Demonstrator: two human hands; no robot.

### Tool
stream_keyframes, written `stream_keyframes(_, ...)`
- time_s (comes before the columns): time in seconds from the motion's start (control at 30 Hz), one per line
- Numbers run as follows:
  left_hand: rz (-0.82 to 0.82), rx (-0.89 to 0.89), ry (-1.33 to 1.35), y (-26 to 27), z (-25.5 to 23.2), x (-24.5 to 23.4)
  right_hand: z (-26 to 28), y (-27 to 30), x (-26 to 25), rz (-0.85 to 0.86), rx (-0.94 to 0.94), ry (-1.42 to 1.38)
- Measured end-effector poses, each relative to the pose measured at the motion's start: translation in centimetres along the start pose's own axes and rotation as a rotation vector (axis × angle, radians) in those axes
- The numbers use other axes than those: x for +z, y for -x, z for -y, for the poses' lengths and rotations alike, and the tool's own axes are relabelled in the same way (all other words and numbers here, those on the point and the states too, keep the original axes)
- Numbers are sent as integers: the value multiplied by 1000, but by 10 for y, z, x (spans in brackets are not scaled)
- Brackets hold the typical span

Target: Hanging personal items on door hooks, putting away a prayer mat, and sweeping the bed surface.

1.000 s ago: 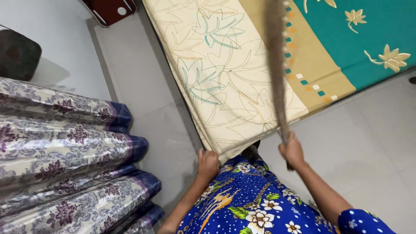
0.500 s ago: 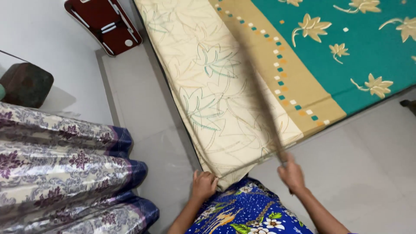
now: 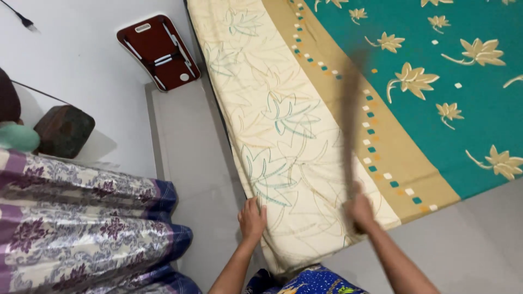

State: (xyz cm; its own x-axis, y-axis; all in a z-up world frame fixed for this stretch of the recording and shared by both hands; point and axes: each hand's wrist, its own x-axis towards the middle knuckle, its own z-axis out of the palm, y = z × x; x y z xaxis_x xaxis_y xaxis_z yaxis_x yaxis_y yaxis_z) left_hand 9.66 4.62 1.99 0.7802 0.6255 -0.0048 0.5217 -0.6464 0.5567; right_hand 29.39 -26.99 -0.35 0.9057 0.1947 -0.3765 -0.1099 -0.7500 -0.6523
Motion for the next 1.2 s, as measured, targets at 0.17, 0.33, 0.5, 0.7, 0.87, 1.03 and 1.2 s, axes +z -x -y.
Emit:
stream_keyframes(0.17, -16, -83, 20, -31, 1, 8, 77, 32, 54, 191, -353, 216)
stream_keyframes(0.33, 19, -215, 130, -55, 10, 8, 121, 54, 29, 418, -202, 235)
stream_keyframes(0.5, 187, -314, 139, -79, 34, 16, 52, 20, 5, -206, -40, 15)
stream_keyframes(0.7, 322, -145, 69, -96, 48, 12, 0, 32, -39, -753, 206, -80)
stream_keyframes(0.87, 414, -1, 22, -94, 69, -4, 1, 38, 11, -556, 246, 7)
stream_keyframes(1.03, 451, 21, 80, -100, 117, -27, 129, 67, 94, -249, 178, 11)
stream_keyframes(1.2, 347, 135, 94, -129, 155, -45, 220, 92, 171, 71, 119, 149)
